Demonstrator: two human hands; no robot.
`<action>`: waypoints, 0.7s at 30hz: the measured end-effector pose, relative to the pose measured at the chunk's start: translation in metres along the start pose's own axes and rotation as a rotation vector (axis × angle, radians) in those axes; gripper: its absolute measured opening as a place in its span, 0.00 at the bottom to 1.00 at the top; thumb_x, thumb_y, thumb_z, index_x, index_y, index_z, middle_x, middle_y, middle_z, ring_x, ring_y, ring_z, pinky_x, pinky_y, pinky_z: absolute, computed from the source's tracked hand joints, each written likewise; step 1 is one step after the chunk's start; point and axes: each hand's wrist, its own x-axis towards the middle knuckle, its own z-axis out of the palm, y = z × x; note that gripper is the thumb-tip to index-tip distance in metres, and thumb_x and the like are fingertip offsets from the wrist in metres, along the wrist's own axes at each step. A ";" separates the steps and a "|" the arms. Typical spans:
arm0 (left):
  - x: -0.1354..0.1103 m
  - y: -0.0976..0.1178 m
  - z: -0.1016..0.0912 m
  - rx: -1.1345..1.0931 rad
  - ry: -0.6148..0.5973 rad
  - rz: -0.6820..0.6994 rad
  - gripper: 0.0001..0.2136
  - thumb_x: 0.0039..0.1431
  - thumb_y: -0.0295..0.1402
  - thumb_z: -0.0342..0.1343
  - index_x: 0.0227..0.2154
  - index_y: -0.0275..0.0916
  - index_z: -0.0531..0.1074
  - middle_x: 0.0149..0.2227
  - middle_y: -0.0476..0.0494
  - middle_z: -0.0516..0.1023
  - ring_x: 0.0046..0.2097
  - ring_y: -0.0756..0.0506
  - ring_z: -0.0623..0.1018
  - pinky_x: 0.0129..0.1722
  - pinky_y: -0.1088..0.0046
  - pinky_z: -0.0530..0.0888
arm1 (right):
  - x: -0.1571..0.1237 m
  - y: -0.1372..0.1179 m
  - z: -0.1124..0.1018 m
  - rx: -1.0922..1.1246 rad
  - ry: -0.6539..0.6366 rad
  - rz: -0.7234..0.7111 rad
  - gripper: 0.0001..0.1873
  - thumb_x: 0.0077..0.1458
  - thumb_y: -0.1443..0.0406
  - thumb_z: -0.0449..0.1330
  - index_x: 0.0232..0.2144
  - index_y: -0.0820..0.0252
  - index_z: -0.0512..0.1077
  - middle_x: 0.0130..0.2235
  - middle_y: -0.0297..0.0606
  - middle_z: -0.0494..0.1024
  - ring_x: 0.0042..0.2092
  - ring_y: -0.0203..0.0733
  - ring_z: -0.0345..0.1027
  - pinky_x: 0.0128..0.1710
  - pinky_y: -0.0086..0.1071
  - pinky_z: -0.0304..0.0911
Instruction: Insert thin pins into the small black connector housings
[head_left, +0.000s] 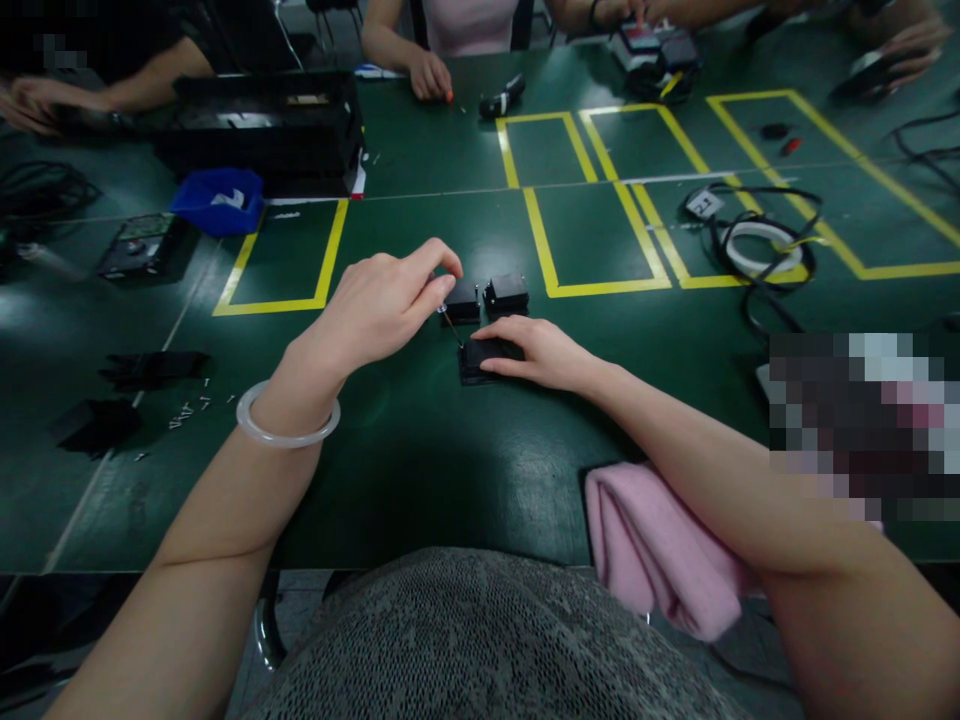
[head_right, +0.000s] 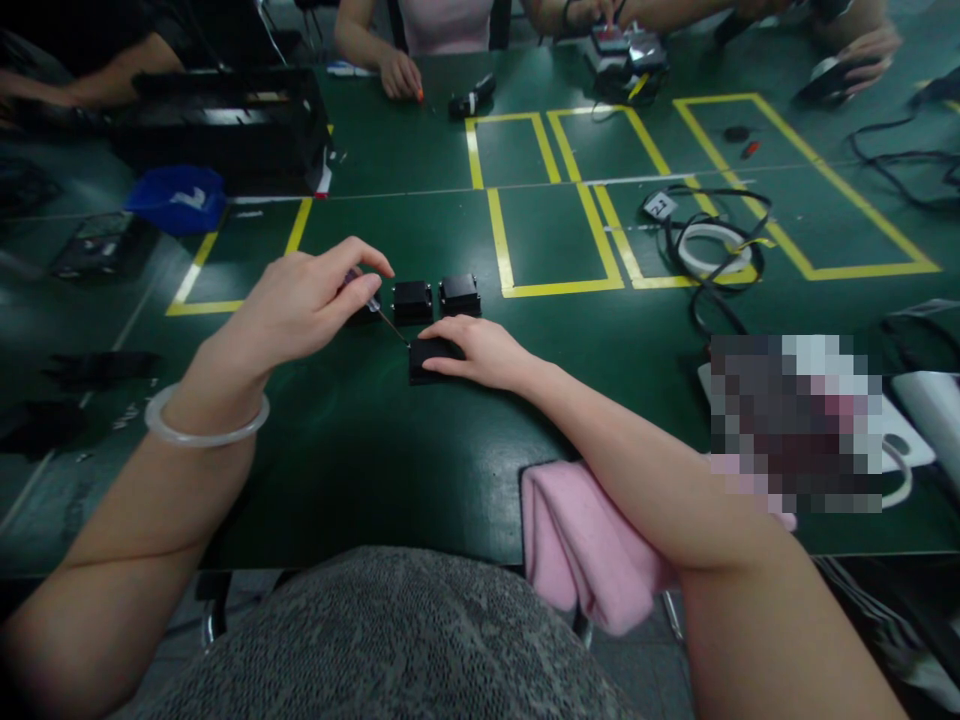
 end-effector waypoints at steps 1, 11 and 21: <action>0.000 0.000 0.000 0.002 -0.002 0.002 0.20 0.74 0.39 0.44 0.58 0.39 0.76 0.35 0.43 0.80 0.36 0.41 0.79 0.41 0.65 0.73 | 0.000 0.000 0.000 0.001 -0.002 0.000 0.23 0.68 0.54 0.62 0.58 0.60 0.78 0.56 0.49 0.84 0.57 0.56 0.77 0.59 0.48 0.68; 0.001 -0.001 0.001 0.016 0.025 -0.003 0.20 0.75 0.40 0.43 0.56 0.41 0.77 0.35 0.44 0.80 0.35 0.43 0.79 0.41 0.67 0.72 | 0.000 0.000 0.000 0.000 0.005 0.000 0.22 0.68 0.54 0.63 0.58 0.59 0.78 0.56 0.48 0.84 0.56 0.55 0.77 0.57 0.47 0.69; 0.000 0.001 0.000 0.009 -0.006 -0.003 0.20 0.75 0.39 0.43 0.59 0.41 0.75 0.35 0.44 0.79 0.37 0.41 0.79 0.40 0.66 0.71 | -0.001 0.000 0.000 -0.005 0.003 -0.001 0.22 0.68 0.54 0.63 0.58 0.59 0.78 0.56 0.48 0.84 0.57 0.55 0.77 0.58 0.46 0.69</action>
